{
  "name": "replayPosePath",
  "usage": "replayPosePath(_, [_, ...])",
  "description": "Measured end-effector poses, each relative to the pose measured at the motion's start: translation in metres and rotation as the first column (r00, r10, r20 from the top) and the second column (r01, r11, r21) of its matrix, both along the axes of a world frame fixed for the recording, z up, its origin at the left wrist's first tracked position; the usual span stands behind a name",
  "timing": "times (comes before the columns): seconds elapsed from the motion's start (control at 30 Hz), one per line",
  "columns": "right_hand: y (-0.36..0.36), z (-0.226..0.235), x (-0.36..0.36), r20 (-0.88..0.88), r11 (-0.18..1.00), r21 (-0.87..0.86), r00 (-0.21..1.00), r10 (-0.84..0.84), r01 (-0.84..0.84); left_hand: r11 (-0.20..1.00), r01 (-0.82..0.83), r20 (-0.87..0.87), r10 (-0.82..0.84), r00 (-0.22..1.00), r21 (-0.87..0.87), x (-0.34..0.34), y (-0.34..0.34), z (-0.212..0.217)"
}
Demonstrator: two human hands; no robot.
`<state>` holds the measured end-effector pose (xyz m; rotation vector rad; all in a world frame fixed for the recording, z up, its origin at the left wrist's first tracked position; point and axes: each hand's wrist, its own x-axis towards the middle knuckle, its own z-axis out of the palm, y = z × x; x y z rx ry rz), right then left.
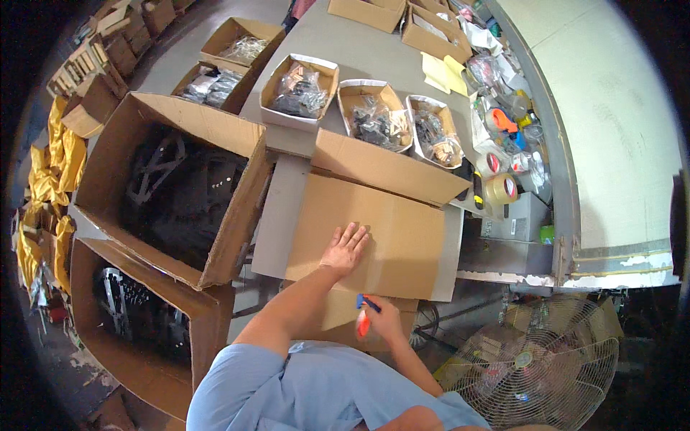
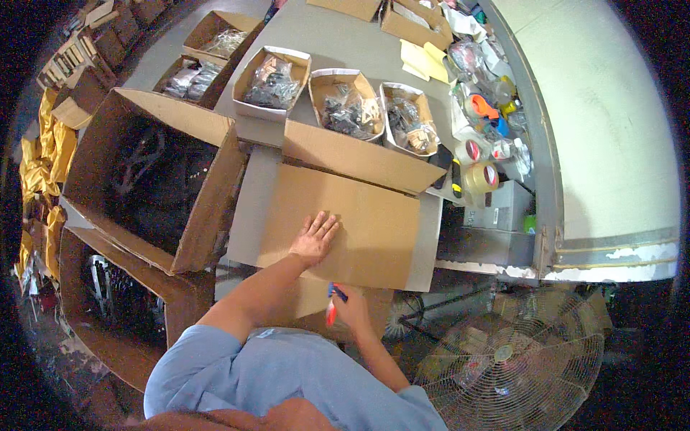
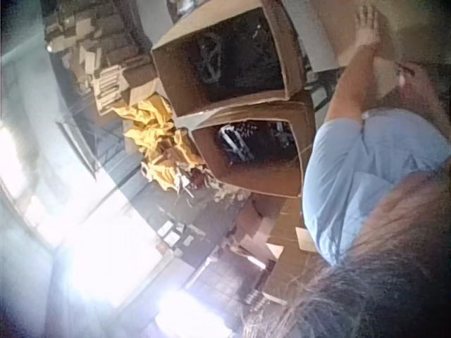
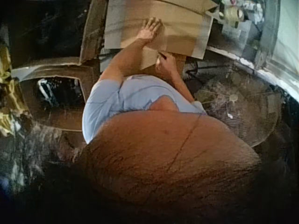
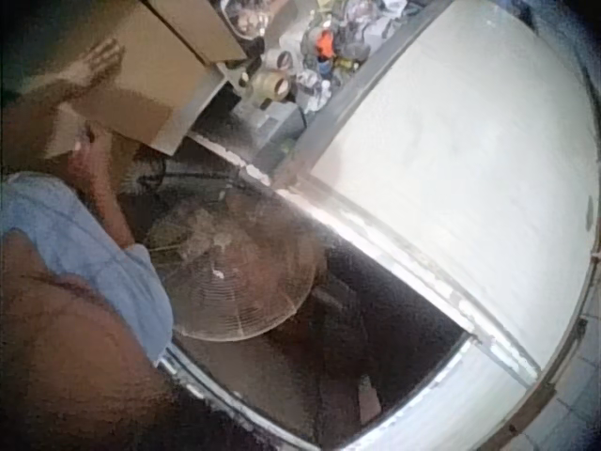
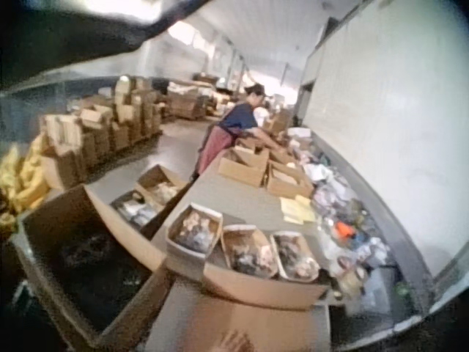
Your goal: The person folds a cardboard box, places plastic-wrapped components inside, and seals it with a tape dispenser.
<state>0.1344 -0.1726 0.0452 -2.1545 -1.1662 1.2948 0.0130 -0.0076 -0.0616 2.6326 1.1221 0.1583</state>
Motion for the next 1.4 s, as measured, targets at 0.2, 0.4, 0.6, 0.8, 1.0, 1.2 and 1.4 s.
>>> replayPosePath(0.2, [0.027,0.03,0.043,-0.402,0.98,0.092,0.907,-0.125,0.176,0.983,0.115,-0.077,-0.126,0.989,-0.142,0.001,-0.022,0.075])
replayPosePath(0.4, [0.063,0.009,0.059,0.695,0.931,-0.003,0.669,0.264,-0.364,0.962,0.253,-0.058,-0.248,0.967,0.103,0.027,-0.066,0.034])
replayPosePath(0.6, [0.169,-0.028,0.03,0.581,0.816,-0.327,0.58,0.571,-0.476,0.986,0.164,-0.011,-0.164,0.986,0.002,0.034,-0.074,0.022])
replayPosePath(0.8, [0.258,-0.051,0.065,0.708,0.904,-0.125,0.601,0.37,-0.409,0.979,0.087,0.031,-0.094,0.995,0.186,0.028,-0.079,0.022])
replayPosePath(1.0, [0.257,-0.078,0.066,0.76,0.81,0.006,0.53,0.378,-0.586,0.986,0.104,0.035,-0.109,0.993,0.132,-0.015,-0.106,0.044])
replayPosePath(1.2, [0.256,-0.105,0.078,0.599,0.804,0.051,0.663,0.45,-0.592,0.964,-0.096,0.222,0.152,0.963,-0.246,-0.115,-0.146,0.073])
replayPosePath(1.4, [0.299,-0.095,-0.015,-0.286,0.825,0.393,0.799,0.53,-0.406,0.294,-0.555,0.438,0.887,-0.144,-0.778,-0.131,-0.143,0.008])
